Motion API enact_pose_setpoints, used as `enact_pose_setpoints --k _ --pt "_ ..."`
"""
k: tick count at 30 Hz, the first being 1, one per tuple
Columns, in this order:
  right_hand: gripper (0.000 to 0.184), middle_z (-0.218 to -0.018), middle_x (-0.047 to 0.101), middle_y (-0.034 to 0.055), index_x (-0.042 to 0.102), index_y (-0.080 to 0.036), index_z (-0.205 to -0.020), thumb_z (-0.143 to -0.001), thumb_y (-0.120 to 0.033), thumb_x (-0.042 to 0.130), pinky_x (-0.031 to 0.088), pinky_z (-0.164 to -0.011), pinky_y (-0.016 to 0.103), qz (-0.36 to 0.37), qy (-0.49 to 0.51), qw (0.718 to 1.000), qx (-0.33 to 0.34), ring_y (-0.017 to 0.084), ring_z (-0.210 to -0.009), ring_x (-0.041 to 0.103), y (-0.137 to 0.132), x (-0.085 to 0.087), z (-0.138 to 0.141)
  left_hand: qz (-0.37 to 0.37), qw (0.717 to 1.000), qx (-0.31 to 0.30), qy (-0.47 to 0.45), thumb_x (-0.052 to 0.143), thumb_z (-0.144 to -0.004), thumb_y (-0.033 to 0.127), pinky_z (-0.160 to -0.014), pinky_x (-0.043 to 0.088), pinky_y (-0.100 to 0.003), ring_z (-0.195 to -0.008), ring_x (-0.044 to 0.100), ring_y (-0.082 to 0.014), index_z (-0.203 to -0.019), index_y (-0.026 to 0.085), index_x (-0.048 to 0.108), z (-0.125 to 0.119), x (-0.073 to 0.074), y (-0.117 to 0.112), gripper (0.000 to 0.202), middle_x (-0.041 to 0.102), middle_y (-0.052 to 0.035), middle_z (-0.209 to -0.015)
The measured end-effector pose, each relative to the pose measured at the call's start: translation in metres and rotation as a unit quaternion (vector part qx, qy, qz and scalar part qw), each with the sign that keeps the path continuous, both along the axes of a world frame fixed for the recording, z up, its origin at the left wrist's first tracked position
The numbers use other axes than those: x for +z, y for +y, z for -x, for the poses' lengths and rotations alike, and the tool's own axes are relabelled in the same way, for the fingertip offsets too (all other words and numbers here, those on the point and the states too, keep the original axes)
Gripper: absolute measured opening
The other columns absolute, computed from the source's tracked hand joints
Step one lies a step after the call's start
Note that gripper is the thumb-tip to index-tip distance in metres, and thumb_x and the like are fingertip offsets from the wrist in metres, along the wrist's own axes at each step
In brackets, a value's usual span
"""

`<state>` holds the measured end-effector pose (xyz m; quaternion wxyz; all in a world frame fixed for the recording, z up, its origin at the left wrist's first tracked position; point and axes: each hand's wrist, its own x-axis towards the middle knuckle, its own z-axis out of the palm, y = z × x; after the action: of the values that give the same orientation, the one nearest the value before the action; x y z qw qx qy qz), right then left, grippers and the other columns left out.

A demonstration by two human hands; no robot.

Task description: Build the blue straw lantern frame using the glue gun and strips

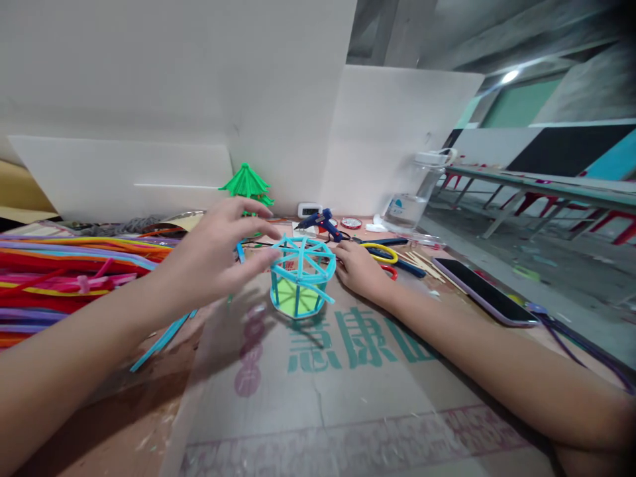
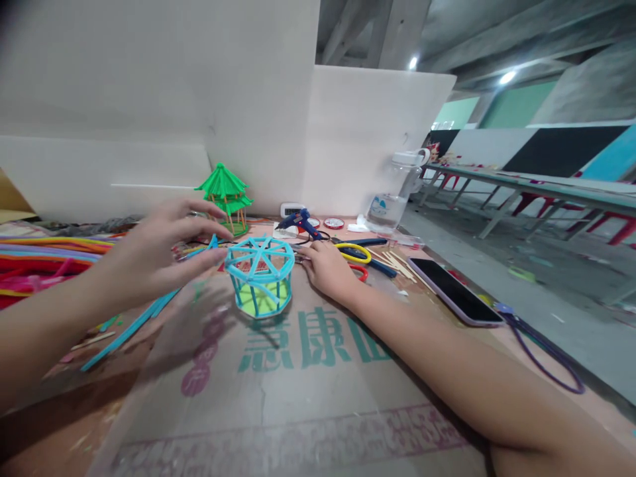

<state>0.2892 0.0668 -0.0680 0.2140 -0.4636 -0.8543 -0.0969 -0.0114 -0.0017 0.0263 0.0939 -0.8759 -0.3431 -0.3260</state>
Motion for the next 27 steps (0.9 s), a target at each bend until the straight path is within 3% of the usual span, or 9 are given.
enact_pose_setpoints --k 5,13,22,27 --pt "0.030 -0.110 0.065 0.0155 0.070 -0.013 -0.119 -0.096 -0.016 0.051 0.046 -0.094 0.040 -0.003 -0.006 1.000 -0.002 0.028 -0.104 0.058 0.001 -0.001 -0.001 0.021 0.996 -0.085 0.034 0.063 -0.092 0.036 -0.117 0.036 -0.054 -0.135 0.047 -0.0308 -0.102 0.022 0.071 -0.018 -0.019 -0.008 0.019 0.058 -0.0104 -0.132" --pt "0.029 -0.107 0.065 0.0153 0.070 -0.013 -0.117 -0.098 -0.020 0.050 0.045 -0.092 0.040 -0.006 -0.018 1.000 0.003 0.028 -0.101 0.057 0.005 -0.004 -0.003 0.067 0.991 -0.107 -0.050 0.065 -0.095 0.034 -0.114 0.040 -0.052 -0.132 0.050 -0.0270 -0.094 0.022 0.072 -0.024 -0.037 -0.003 0.014 0.062 -0.0088 -0.128" --pt "0.029 -0.108 0.065 0.0146 0.070 -0.015 -0.118 -0.099 -0.021 0.050 0.044 -0.092 0.039 0.003 -0.016 1.000 0.003 0.027 -0.102 0.058 0.007 -0.004 -0.003 0.071 0.990 -0.113 -0.048 0.064 -0.095 0.032 -0.114 0.042 -0.050 -0.130 0.052 -0.0268 -0.090 0.020 0.072 -0.026 -0.035 -0.004 0.015 0.061 -0.0101 -0.128" --pt "0.032 -0.109 0.066 0.0150 0.070 -0.016 -0.123 -0.099 -0.021 0.049 0.044 -0.094 0.040 0.000 -0.012 1.000 0.001 0.028 -0.105 0.058 0.006 -0.005 -0.003 0.063 0.989 -0.131 0.022 0.062 -0.096 0.033 -0.112 0.043 -0.050 -0.130 0.054 -0.0285 -0.107 0.024 0.073 -0.012 -0.021 0.001 0.018 0.061 -0.0106 -0.133"
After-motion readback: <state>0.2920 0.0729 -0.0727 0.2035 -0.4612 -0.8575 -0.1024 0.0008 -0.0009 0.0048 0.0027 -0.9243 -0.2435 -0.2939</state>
